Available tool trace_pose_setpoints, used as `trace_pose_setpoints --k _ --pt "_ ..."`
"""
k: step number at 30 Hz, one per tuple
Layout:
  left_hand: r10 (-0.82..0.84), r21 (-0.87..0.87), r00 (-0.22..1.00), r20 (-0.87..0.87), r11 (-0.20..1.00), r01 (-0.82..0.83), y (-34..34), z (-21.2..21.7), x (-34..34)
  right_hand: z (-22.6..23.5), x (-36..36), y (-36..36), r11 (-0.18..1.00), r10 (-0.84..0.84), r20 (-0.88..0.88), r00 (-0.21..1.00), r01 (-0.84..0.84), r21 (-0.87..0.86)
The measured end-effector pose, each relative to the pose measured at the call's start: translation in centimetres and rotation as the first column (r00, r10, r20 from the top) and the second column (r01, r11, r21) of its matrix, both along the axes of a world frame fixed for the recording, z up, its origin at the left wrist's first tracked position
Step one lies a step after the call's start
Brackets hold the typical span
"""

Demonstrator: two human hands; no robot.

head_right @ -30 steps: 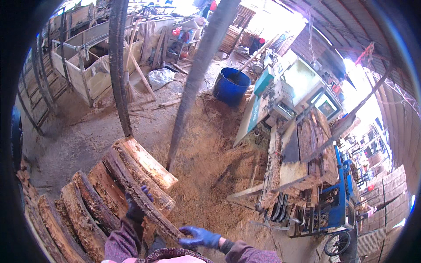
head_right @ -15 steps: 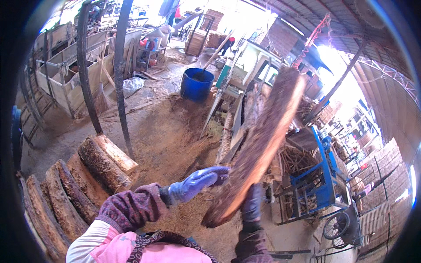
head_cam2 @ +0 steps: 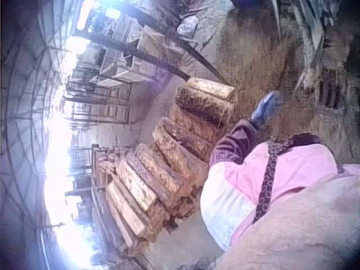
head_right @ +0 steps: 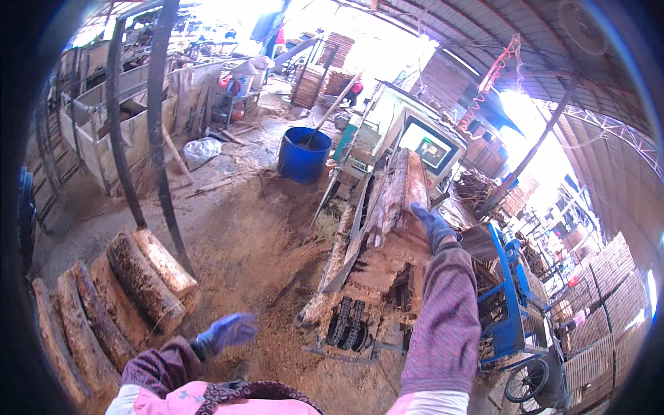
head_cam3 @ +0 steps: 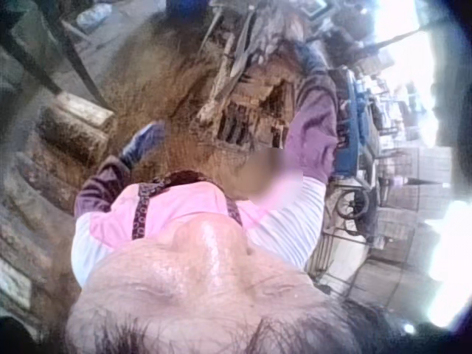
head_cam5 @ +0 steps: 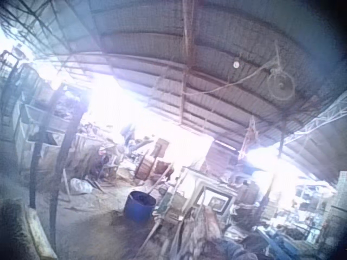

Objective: The person lifts wood slabs from a stack and places them onto a conveyor belt for processing.

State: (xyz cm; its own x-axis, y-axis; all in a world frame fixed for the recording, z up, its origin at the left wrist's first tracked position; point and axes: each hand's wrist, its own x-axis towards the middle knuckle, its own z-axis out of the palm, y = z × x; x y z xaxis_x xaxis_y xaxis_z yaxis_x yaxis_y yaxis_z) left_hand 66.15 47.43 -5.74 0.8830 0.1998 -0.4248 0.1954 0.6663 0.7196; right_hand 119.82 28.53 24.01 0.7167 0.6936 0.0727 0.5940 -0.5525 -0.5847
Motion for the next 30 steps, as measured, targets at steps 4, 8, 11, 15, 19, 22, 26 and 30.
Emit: trace_pose_setpoints --k 4,8,11,15,19,22,26,30 --pt "-0.068 -0.009 0.983 -0.171 0.998 0.067 -1.3 -3.6 2.7 1.1 -3.4 -2.7 0.848 0.166 -0.663 0.730 0.237 0.474" --pt "-0.170 0.092 0.974 0.152 0.983 0.157 -3.1 0.9 9.5 -4.0 -1.8 -8.7 0.755 -0.055 -0.655 0.754 0.461 0.466" --pt "-0.284 0.260 0.919 0.274 0.942 0.214 -4.1 3.4 14.4 -8.2 -2.3 -13.3 0.688 0.140 -0.617 0.774 0.372 0.623" --pt "-0.420 0.487 0.892 0.167 0.822 0.296 -7.6 8.8 18.3 -6.7 -6.9 -18.3 0.961 -0.151 0.199 0.968 0.096 0.260" --pt "-0.574 0.720 0.783 0.240 0.646 0.253 -15.2 10.6 23.9 0.0 -11.6 -22.6 0.990 0.125 0.704 0.699 -0.040 -0.137" --pt "-0.659 0.829 0.739 0.140 0.486 0.277 -21.6 11.7 28.7 5.8 -14.8 -24.8 0.958 0.288 0.738 0.611 -0.181 -0.224" --pt "-0.654 0.955 0.719 -0.234 -0.016 0.296 -27.6 9.3 39.2 10.4 -18.0 -30.6 0.902 0.430 0.735 0.524 -0.290 -0.321" --pt "-0.454 0.891 0.781 -0.429 -0.070 0.449 -28.4 3.0 44.1 10.8 -16.7 -34.2 0.827 0.538 0.705 0.462 -0.449 -0.337"
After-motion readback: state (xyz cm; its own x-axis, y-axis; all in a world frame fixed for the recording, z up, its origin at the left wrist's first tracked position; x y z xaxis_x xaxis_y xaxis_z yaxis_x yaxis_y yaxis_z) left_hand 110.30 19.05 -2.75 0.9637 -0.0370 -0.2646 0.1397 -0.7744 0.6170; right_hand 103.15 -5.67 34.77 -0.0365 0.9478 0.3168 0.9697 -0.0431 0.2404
